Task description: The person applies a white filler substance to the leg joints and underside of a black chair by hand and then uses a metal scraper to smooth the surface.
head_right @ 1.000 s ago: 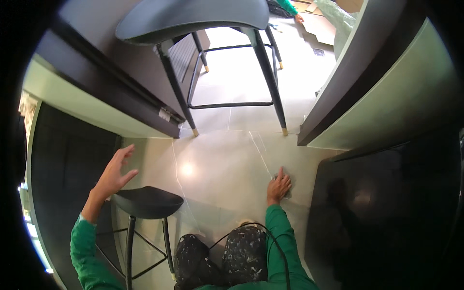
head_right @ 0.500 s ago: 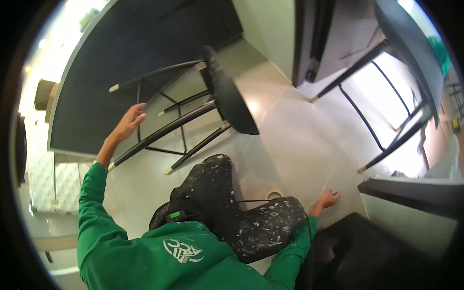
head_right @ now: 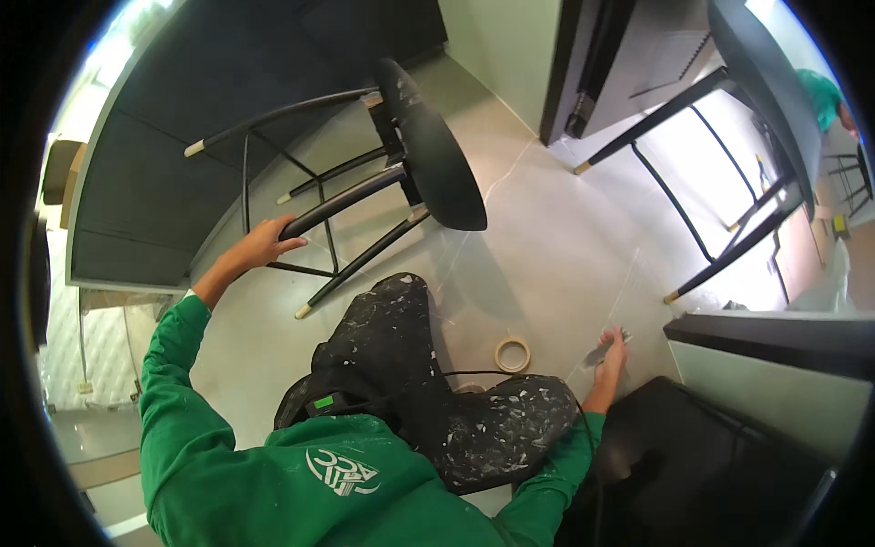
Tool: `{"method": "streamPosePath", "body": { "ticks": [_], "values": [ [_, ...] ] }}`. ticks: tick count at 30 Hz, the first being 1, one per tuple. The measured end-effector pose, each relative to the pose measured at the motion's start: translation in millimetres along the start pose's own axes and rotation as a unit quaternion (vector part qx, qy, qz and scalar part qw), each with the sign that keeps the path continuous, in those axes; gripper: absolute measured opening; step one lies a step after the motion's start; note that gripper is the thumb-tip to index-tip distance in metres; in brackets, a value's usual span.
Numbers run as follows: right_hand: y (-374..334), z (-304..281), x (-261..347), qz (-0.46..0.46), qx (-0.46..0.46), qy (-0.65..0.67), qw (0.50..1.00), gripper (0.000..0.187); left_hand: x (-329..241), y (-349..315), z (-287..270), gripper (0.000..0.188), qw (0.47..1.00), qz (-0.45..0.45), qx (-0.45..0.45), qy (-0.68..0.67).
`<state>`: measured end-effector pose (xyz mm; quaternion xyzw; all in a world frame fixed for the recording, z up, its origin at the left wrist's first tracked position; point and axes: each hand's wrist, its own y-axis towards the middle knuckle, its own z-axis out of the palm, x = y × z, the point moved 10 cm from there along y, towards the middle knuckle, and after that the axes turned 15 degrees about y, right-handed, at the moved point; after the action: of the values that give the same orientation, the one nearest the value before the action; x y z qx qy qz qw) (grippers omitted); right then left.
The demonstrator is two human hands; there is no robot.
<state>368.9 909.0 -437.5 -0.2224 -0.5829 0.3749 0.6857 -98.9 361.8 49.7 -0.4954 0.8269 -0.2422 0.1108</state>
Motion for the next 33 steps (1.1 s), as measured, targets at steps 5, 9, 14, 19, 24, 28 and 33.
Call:
{"method": "streamPosePath", "body": {
  "ticks": [5, 9, 14, 19, 24, 28, 33],
  "values": [
    [-33.4, 64.2, 39.1, -0.012, 0.067, -0.011, 0.998, 0.041, -24.0, 11.7, 1.3, 0.051, 1.0, 0.016, 0.0, -0.016],
    [-55.6, 117.3, 82.9, -0.037, 0.142, -0.033, 0.989, 0.051, -41.3, 37.2, -1.7, 0.069, 1.0, 0.001, 0.023, -0.013],
    [-63.1, 151.1, 107.7, -0.112, 0.154, -0.167, 0.967, 0.05, -67.8, 66.3, 11.4, 0.075, 0.998, 0.0, 0.057, -0.035],
    [-71.8, 201.1, 118.6, -0.116, 0.154, -0.247, 0.949, 0.047, -87.3, 89.6, 38.9, 0.055, 0.982, -0.005, 0.116, -0.147],
    [-95.6, 302.1, 142.0, -0.042, 0.302, -0.058, 0.951, 0.042, -138.8, 138.5, 40.7, 0.058, 0.981, 0.061, 0.086, -0.162],
    [-131.4, 375.5, 152.3, -0.022, 0.326, -0.001, 0.945, 0.039, -173.0, 161.2, 24.5, 0.084, 0.975, 0.172, -0.122, -0.071],
    [-157.8, 429.2, 154.1, -0.042, 0.406, -0.021, 0.913, 0.034, -252.0, 170.6, -13.1, 0.101, 0.867, 0.381, -0.306, -0.095]
  ]
}}
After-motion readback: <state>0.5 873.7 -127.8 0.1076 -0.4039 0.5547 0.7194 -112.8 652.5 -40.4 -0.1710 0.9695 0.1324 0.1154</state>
